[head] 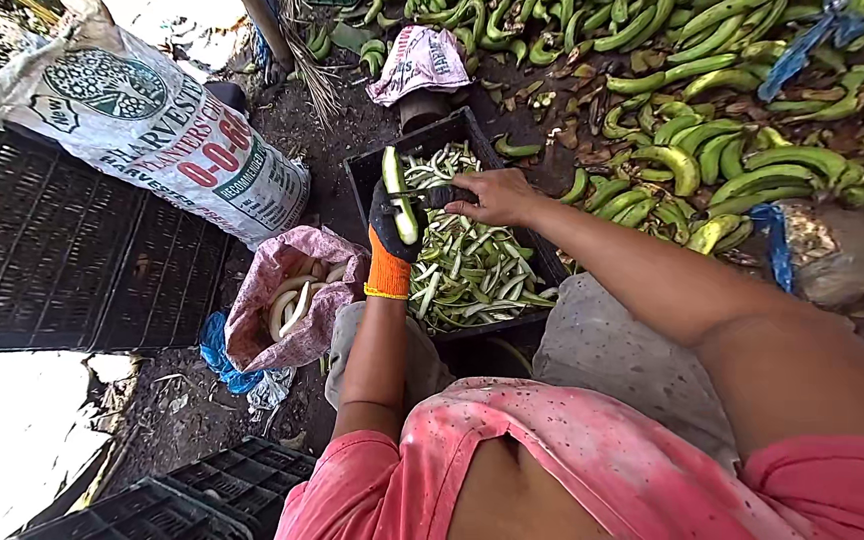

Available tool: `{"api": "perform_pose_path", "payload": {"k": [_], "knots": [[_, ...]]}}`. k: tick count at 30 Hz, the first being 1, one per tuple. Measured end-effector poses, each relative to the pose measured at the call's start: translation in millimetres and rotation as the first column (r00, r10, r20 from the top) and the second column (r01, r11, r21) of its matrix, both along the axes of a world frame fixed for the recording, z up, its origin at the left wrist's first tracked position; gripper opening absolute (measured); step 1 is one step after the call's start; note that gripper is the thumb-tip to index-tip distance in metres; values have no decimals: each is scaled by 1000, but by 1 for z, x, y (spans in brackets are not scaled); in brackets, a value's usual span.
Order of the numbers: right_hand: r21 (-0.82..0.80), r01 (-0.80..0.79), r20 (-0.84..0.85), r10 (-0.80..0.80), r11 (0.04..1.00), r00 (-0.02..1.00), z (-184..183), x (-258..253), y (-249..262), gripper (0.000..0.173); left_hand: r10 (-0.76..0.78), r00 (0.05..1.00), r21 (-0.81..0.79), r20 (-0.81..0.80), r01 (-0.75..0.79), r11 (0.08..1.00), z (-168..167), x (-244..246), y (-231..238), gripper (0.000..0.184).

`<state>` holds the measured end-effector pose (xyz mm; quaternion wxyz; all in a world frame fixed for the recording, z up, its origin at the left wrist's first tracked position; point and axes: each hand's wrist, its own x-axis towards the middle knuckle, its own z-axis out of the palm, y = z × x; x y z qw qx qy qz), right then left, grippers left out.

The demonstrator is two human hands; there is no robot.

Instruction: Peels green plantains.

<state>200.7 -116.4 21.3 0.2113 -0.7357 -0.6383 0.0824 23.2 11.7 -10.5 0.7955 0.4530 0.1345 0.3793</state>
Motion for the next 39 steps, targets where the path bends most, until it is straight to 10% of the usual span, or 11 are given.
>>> {"api": "perform_pose_path", "payload": {"k": [7, 11, 16, 21, 26, 32, 39], "knots": [[176, 295, -110, -280, 939, 954, 17, 42, 11, 64, -217, 964, 20, -156, 222, 975, -1, -33, -12, 56], [-31, 48, -202, -54, 998, 978, 22, -9, -11, 52, 255, 931, 317, -262, -166, 934, 3, -29, 0, 46], [-186, 15, -218, -56, 983, 974, 20, -49, -23, 54, 518, 845, 127, -134, -504, 855, 15, 8, 8, 45], [-12, 103, -190, -103, 995, 976, 6, -12, 2, 57, 131, 985, 156, -113, -113, 981, 15, 2, -3, 39], [74, 238, -212, -218, 968, 953, 11, 41, 23, 59, -169, 927, 219, -334, 250, 943, 17, -47, -15, 42], [-15, 70, -183, -71, 997, 981, 26, -22, -14, 53, 415, 824, 565, -386, -144, 812, 18, -42, -8, 43], [-28, 102, -167, -105, 994, 980, 12, -56, -26, 57, 519, 837, 183, -174, -491, 852, 17, -6, -2, 45]]}}
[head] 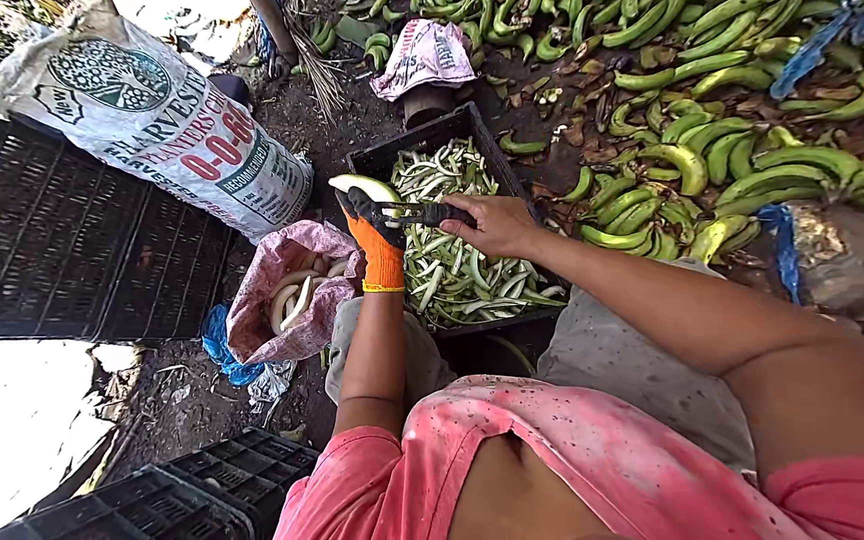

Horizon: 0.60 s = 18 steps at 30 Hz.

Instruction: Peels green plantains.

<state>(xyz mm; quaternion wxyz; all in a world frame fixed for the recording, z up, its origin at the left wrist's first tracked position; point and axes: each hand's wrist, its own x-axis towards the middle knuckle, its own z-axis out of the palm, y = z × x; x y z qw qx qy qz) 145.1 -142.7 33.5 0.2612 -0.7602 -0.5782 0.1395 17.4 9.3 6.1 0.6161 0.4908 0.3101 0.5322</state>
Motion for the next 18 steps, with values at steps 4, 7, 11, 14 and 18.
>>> {"api": "perform_pose_path", "payload": {"k": [4, 7, 11, 14, 18], "knots": [[-10, 4, -76, -5, 1000, 997, 3, 41, 17, 55, -425, 904, -18, 54, 427, 904, 5, -10, -1, 37], [65, -104, -102, 110, 993, 989, 2, 76, 40, 54, -639, 764, -65, 92, 645, 761, 9, -20, 9, 38], [80, -55, -124, 65, 995, 990, -5, 116, 54, 50, -767, 639, -2, -60, 768, 641, 8, -32, 21, 51], [56, -27, -94, 32, 998, 995, 1, 117, 37, 52, -743, 667, -67, 59, 745, 664, 3, -26, 23, 42], [88, -70, 3, 70, 994, 998, 8, 56, 15, 54, -450, 874, -61, 183, 467, 882, -1, -7, 14, 36]]}}
